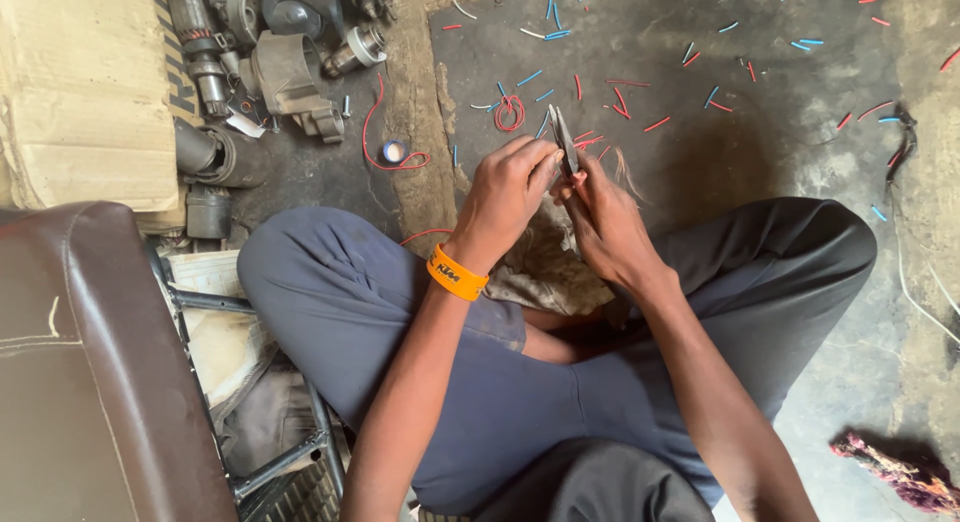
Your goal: The person sits on the floor and uses pliers to strip the insulation from red and blue wires. They repeatedly pick up wire segments, strip the ends, and place the pieces on the floor.
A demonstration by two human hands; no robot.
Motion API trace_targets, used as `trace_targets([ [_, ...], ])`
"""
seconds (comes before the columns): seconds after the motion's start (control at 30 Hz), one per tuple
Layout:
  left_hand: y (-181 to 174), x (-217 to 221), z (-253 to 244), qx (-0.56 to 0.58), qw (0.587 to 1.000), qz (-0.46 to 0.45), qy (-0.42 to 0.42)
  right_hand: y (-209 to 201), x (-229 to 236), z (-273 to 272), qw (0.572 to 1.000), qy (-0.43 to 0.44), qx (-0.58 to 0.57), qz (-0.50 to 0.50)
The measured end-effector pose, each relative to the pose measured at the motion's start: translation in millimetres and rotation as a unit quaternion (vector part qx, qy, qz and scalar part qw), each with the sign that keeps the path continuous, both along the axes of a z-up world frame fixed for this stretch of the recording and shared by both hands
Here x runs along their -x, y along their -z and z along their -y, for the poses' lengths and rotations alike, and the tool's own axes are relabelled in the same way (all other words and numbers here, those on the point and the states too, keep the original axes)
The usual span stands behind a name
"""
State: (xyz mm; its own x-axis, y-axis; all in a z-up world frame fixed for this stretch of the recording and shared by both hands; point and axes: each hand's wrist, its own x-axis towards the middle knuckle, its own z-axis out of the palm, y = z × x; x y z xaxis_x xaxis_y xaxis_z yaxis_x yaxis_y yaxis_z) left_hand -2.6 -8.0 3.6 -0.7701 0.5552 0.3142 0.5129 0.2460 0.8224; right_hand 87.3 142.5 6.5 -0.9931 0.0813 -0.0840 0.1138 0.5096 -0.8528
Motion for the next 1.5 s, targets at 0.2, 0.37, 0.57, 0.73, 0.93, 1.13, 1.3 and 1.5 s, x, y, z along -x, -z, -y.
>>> trace_targets([
  [0.2, 0.1, -2.1, -3.2, 0.019, 0.999, 0.024, -0.018, 6.5, 0.0, 0.7, 0.990, 0.042, 0.076, 0.115],
  [0.37, 1.4, -3.2, -4.2, 0.044, 0.999, 0.022, -0.020, 3.4, -0.8, -2.5, 0.998, 0.008, 0.028, 0.050],
  [0.57, 8.4, -4.6, -3.7, 0.078, 0.996, -0.042, -0.011, -5.0, -0.2, -6.1, 0.997, -0.016, 0.017, 0.075],
  [0.73, 8.8, -5.7, -7.6, 0.076, 0.997, -0.008, -0.017, 5.2, -3.3, -10.9, 0.987, 0.009, 0.112, 0.117],
  [0.93, 5.6, -4.0, -10.3, -0.019, 0.934, 0.344, 0.090, 29.4, 2.1, -34.7, 0.941, 0.119, 0.310, 0.062],
  [1.13, 19.4, 1.6, -11.0, -0.305, 0.863, 0.400, 0.042, 39.5, 4.2, 2.8, 0.950, 0.068, 0.259, 0.161],
  [1.3, 34.8, 18.0, -6.4, -0.220, 0.926, 0.261, -0.160, 30.5, 12.8, 32.5, 0.899, 0.039, 0.376, 0.221],
  [1.5, 48.8, -5.3, -20.6, 0.099, 0.979, -0.035, -0.176, 31.6, 6.1, 22.1, 0.890, 0.109, 0.392, 0.205],
])
